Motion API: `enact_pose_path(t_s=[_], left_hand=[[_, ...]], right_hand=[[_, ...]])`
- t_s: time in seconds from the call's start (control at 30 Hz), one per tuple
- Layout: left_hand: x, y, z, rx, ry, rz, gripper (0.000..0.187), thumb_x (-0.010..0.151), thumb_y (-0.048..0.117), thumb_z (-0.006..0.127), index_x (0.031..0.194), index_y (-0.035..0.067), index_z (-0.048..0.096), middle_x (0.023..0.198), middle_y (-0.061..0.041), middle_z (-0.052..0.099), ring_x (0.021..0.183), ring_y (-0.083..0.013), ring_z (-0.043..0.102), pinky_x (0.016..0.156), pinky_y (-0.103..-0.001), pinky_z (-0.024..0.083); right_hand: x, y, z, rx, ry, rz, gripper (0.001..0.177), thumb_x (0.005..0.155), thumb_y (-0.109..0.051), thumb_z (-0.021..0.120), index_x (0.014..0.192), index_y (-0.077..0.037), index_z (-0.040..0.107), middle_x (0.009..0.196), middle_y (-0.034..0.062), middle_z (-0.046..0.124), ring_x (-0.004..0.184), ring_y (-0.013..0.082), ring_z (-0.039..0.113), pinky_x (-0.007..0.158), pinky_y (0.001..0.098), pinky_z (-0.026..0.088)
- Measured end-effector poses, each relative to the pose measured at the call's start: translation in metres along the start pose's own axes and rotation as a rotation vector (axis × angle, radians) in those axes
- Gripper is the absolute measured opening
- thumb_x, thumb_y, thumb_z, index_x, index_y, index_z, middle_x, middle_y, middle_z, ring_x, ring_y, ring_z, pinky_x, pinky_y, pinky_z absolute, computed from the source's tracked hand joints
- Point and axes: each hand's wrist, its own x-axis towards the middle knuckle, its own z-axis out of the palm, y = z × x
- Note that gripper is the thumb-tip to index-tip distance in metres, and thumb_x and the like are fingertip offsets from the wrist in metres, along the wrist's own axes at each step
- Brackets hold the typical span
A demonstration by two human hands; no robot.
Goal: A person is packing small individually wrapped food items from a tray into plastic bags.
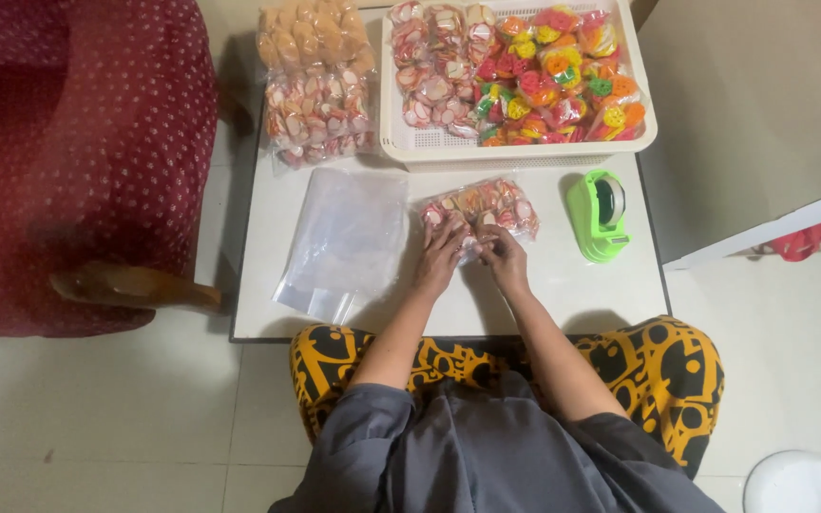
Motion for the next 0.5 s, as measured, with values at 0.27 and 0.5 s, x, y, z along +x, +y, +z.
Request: enact_pose_path(t_s=[0.27,0.5], left_hand=[[-0.002,-0.004,0.009,0.019,0.020,0.006,0.061,0.090,0.018,0.074,0.148,0.025,0.056,0.157,-0.008,0.047,0.152,-0.0410,0.028,0.129,-0.054,0.015],[-0.001,-0.002,0.004,0.041,0.010,0.025,0.056,0.094,0.019,0.070,0.147,0.023,0.056,0.157,-0.009,0.048,0.152,-0.0333,0.033,0.130,-0.054,0.011]], right_hand=[[0.001,0.013,0.004,-0.092,0.010,-0.006,0.022,0.090,-0.007,0.079,0.110,-0.016,0.073,0.078,0.0104,0.070,0.061,0.0186,0.067,0.063,0.0319,0.055],[0.000,0.010,0.006,-0.265,0.015,-0.004,0.022,0.089,-0.018,0.082,0.109,-0.026,0.079,0.075,0.0071,0.073,0.064,0.0214,0.069,0.071,0.0368,0.055]])
